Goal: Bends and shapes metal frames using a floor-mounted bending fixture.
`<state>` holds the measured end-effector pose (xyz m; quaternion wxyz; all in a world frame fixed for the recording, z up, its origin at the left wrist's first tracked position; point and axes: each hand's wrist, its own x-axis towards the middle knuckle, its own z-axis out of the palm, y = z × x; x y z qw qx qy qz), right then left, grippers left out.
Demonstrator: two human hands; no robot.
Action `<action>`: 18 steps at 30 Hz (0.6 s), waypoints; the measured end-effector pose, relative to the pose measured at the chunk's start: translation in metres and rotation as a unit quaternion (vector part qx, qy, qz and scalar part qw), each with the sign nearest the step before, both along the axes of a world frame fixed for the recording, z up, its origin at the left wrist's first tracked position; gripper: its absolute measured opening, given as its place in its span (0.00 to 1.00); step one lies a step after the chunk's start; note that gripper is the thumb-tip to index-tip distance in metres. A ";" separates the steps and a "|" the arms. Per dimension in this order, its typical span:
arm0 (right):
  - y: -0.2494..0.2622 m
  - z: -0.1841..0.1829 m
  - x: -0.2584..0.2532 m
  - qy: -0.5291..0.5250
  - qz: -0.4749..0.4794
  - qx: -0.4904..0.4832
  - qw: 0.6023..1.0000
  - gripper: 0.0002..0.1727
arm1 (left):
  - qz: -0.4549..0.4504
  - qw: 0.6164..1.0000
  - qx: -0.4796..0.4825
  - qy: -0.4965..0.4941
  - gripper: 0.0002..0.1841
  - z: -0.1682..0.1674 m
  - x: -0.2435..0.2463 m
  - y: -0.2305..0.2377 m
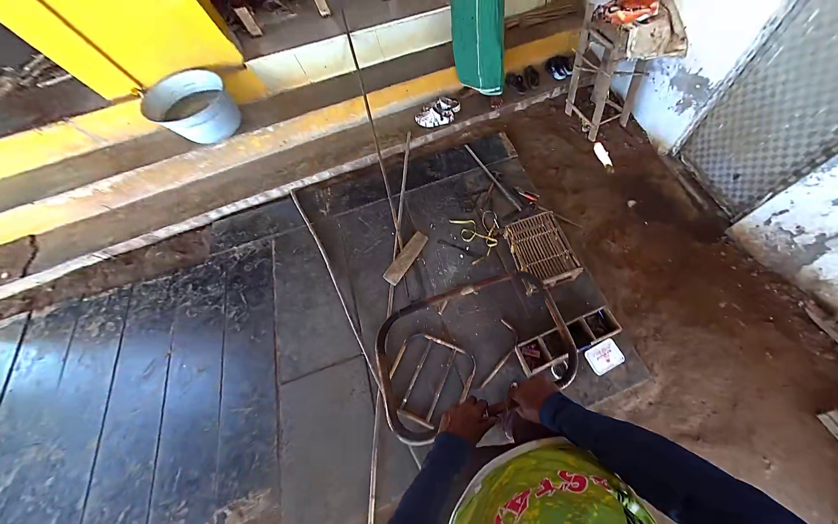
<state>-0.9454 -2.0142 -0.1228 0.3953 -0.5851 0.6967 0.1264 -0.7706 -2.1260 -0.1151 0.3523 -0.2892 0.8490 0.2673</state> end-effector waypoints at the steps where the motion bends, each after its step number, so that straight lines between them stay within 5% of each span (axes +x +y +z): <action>1: -0.014 0.006 -0.014 0.004 0.008 0.000 1.000 0.19 | -0.001 1.000 -0.004 0.000 0.34 0.004 -0.014 -0.012; 11: -0.139 0.023 -0.110 -0.003 0.057 -0.002 0.998 0.19 | 0.069 0.996 -0.008 -0.047 0.38 0.031 -0.123 -0.112; 18: -0.260 -0.001 -0.172 -0.005 0.103 -0.005 0.995 0.16 | 0.107 0.993 0.045 0.007 0.29 -0.018 -0.179 -0.216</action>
